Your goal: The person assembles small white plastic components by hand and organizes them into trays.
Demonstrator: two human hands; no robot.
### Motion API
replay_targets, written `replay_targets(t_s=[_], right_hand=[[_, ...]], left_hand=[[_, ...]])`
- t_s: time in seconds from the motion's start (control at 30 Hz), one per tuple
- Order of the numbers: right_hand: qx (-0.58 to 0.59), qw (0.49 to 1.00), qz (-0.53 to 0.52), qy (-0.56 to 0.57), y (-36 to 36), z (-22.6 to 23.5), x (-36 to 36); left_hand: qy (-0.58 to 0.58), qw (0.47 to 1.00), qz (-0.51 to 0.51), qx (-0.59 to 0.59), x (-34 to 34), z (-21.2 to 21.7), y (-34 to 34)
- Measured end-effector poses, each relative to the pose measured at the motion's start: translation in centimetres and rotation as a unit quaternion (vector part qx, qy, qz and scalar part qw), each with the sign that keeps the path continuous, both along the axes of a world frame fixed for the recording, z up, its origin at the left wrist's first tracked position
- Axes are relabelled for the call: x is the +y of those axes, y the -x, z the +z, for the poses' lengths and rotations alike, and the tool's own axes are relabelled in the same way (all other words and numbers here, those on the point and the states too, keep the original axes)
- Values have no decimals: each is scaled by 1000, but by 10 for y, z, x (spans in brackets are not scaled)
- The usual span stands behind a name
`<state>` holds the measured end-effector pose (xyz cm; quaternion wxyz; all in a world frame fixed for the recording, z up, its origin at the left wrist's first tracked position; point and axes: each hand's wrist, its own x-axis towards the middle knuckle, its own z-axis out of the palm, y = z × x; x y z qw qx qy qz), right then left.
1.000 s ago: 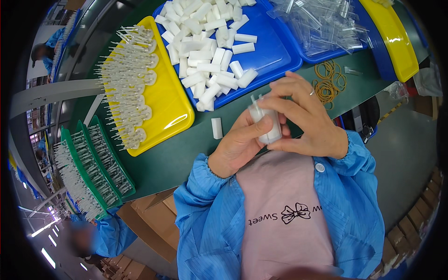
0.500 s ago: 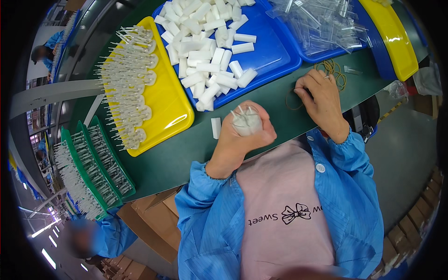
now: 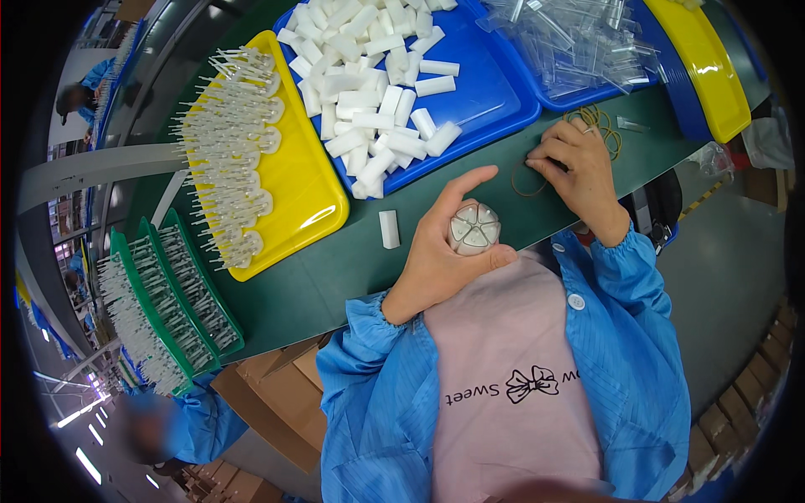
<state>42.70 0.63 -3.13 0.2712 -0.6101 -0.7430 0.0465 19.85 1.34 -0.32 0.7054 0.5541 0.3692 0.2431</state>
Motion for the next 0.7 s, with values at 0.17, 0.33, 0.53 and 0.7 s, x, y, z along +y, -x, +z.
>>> replay_targets(t_s=[0.17, 0.33, 0.53, 0.7], right_hand=[[14, 1000, -12, -3, 12, -6, 2], [196, 978, 71, 13, 33, 27, -11], [433, 883, 124, 135, 42, 44, -21], [680, 657, 142, 294, 36, 63, -17]], left_hand=[[-4, 1000, 5, -16, -4, -6, -2], [14, 1000, 10, -6, -6, -11, -4], [-94, 991, -91, 40, -2, -17, -5], [-135, 980, -88, 118, -7, -6, -10]])
